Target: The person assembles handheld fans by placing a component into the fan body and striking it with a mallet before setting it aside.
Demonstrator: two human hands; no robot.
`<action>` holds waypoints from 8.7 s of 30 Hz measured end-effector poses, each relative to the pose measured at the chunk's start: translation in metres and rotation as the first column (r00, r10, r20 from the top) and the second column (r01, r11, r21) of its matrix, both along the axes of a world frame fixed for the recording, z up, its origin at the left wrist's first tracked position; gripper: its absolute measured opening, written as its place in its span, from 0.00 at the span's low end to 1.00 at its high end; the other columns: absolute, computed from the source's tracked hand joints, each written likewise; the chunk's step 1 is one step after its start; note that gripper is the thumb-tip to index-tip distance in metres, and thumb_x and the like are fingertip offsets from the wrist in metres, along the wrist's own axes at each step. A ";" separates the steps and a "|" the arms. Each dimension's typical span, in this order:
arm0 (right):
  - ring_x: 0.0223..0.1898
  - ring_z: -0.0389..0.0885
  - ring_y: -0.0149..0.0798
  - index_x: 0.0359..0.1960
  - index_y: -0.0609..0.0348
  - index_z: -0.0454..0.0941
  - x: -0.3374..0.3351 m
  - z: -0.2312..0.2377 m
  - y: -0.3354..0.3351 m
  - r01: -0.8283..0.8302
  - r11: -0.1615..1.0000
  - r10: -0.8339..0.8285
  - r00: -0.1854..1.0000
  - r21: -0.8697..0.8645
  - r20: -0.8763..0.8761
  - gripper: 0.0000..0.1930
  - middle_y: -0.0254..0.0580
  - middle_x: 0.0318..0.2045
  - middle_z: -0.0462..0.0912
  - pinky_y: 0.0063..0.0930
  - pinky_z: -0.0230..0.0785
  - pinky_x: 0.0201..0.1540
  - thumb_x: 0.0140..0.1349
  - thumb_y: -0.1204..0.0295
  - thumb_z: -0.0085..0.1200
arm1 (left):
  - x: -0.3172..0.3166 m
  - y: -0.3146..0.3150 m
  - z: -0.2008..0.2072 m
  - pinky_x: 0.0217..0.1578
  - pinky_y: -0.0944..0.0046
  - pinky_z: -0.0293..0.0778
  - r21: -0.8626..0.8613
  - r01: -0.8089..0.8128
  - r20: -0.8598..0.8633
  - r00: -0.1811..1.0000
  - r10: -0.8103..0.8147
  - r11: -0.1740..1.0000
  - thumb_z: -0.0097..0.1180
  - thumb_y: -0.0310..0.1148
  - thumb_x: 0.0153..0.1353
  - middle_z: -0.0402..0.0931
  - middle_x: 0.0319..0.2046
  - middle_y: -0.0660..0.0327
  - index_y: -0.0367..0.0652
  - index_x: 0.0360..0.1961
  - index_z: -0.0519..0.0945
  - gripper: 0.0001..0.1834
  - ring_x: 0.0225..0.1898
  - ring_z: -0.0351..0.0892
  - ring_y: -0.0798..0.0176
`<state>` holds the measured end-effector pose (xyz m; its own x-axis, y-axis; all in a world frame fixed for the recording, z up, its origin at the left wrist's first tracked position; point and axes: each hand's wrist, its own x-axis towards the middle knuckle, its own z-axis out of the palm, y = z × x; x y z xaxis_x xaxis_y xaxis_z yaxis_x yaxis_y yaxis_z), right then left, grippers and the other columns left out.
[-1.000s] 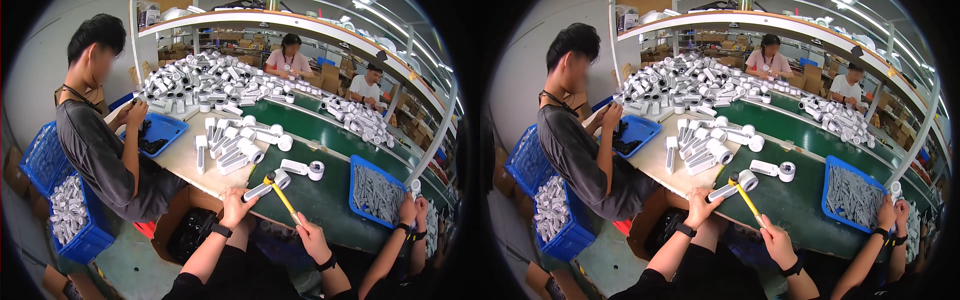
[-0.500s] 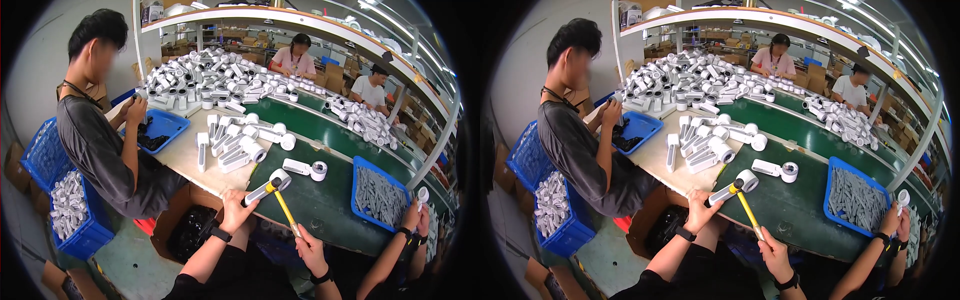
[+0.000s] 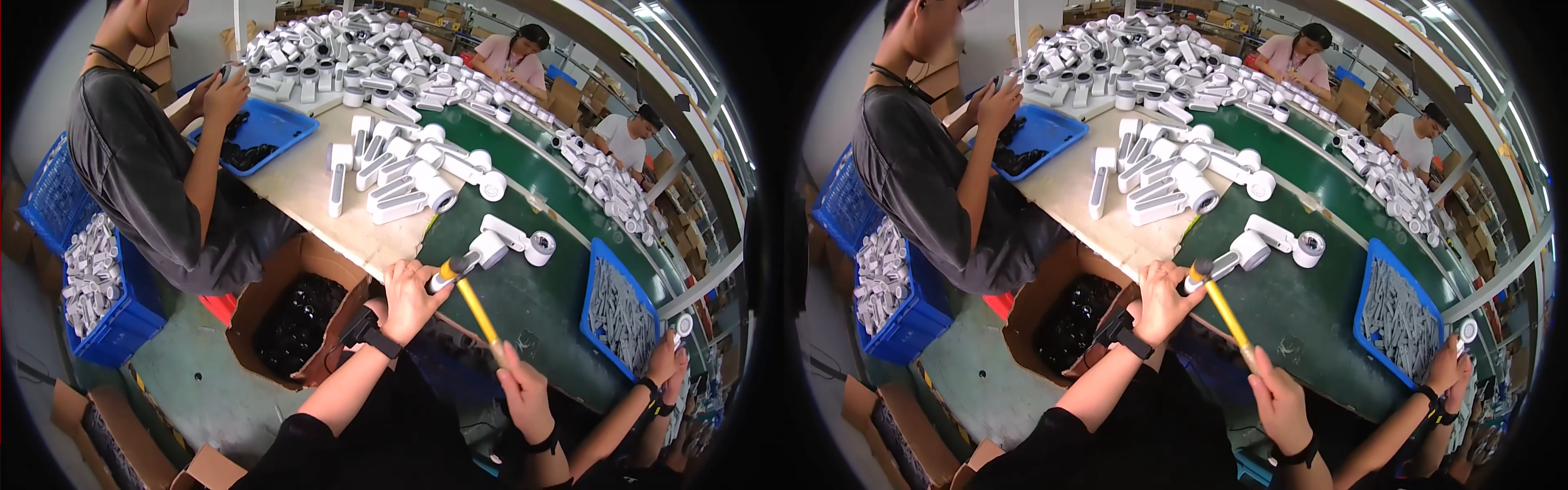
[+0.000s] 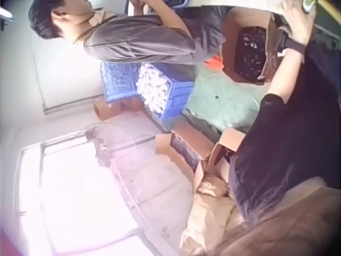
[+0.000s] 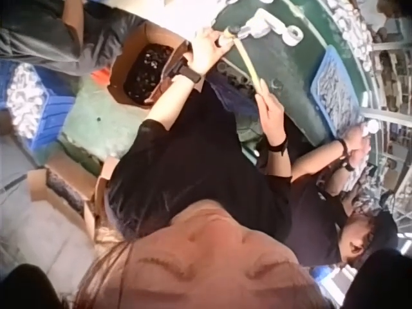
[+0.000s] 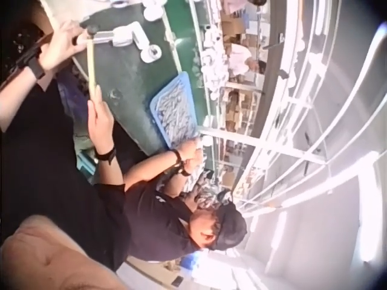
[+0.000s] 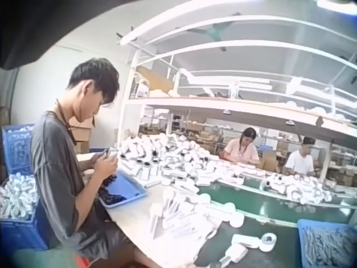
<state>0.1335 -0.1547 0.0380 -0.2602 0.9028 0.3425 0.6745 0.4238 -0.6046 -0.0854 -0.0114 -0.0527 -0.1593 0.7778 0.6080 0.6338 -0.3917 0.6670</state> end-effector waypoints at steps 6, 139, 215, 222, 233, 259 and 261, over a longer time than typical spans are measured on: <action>0.21 0.66 0.23 0.65 0.68 0.69 0.006 0.002 -0.014 0.030 0.976 -0.011 0.996 0.216 -0.087 0.25 0.34 0.27 0.74 0.17 0.59 0.25 0.64 0.85 0.47 | 0.001 0.002 -0.004 0.48 0.57 0.62 0.034 -0.002 0.067 0.998 0.000 0.999 0.72 0.38 0.44 0.76 0.28 0.61 0.47 0.33 0.87 0.14 0.39 0.72 0.55; 0.21 0.72 0.21 0.64 0.65 0.71 0.075 -0.022 -0.046 0.282 0.935 -0.346 0.853 -0.214 -0.391 0.26 0.33 0.25 0.78 0.16 0.65 0.25 0.63 0.80 0.55 | 0.070 0.010 0.027 0.41 0.53 0.74 -0.101 0.565 -0.057 0.818 -0.572 0.819 0.69 0.33 0.55 0.79 0.34 0.52 0.36 0.40 0.81 0.15 0.38 0.78 0.48; 0.18 0.69 0.20 0.66 0.63 0.69 0.052 -0.027 -0.056 0.244 0.904 -0.417 0.685 -0.352 -0.598 0.25 0.32 0.24 0.77 0.14 0.60 0.21 0.66 0.79 0.49 | 0.013 -0.003 0.036 0.19 0.73 0.56 -0.047 0.947 0.998 0.061 -0.033 0.317 0.41 0.44 0.75 0.75 0.30 0.61 0.44 0.64 0.66 0.23 0.19 0.60 0.74; 0.19 0.69 0.20 0.65 0.63 0.70 0.043 -0.018 -0.036 0.152 0.932 -0.295 0.845 -0.328 -0.446 0.25 0.32 0.25 0.77 0.15 0.62 0.23 0.65 0.79 0.53 | 0.001 -0.014 0.030 0.47 0.51 0.73 -0.052 0.092 -0.145 0.985 -0.098 0.994 0.68 0.36 0.54 0.81 0.39 0.48 0.37 0.40 0.84 0.16 0.42 0.78 0.45; 0.25 0.74 0.43 0.61 0.65 0.73 0.017 -0.006 0.006 0.106 0.993 -0.109 0.991 -0.050 -0.082 0.22 0.50 0.25 0.75 0.29 0.69 0.33 0.64 0.77 0.56 | -0.008 0.003 0.022 0.46 0.52 0.72 -0.110 0.233 -0.035 0.970 -0.239 0.966 0.69 0.32 0.49 0.82 0.32 0.50 0.39 0.36 0.86 0.13 0.40 0.78 0.46; 0.36 0.83 0.45 0.59 0.66 0.74 -0.003 0.001 -0.010 0.000 1.000 -0.002 0.997 -0.031 -0.078 0.22 0.52 0.37 0.83 0.29 0.74 0.42 0.62 0.78 0.58 | -0.007 0.010 0.007 0.41 0.51 0.72 -0.078 0.241 0.097 0.967 -0.233 0.967 0.71 0.34 0.45 0.80 0.29 0.50 0.36 0.28 0.83 0.14 0.36 0.77 0.45; 0.36 0.83 0.45 0.59 0.67 0.74 -0.001 -0.001 -0.014 0.002 1.000 0.001 0.993 0.026 -0.122 0.22 0.52 0.38 0.83 0.30 0.74 0.43 0.62 0.78 0.58 | -0.008 0.007 0.012 0.42 0.51 0.72 -0.116 0.237 0.085 0.970 -0.228 0.965 0.71 0.35 0.45 0.80 0.29 0.50 0.36 0.30 0.83 0.14 0.37 0.78 0.45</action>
<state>0.1325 -0.1685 0.0374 -0.2146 0.8932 0.3951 0.5965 0.4402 -0.6711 -0.0934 -0.0040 -0.0406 -0.0040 0.8674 0.4976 0.4851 -0.4334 0.7595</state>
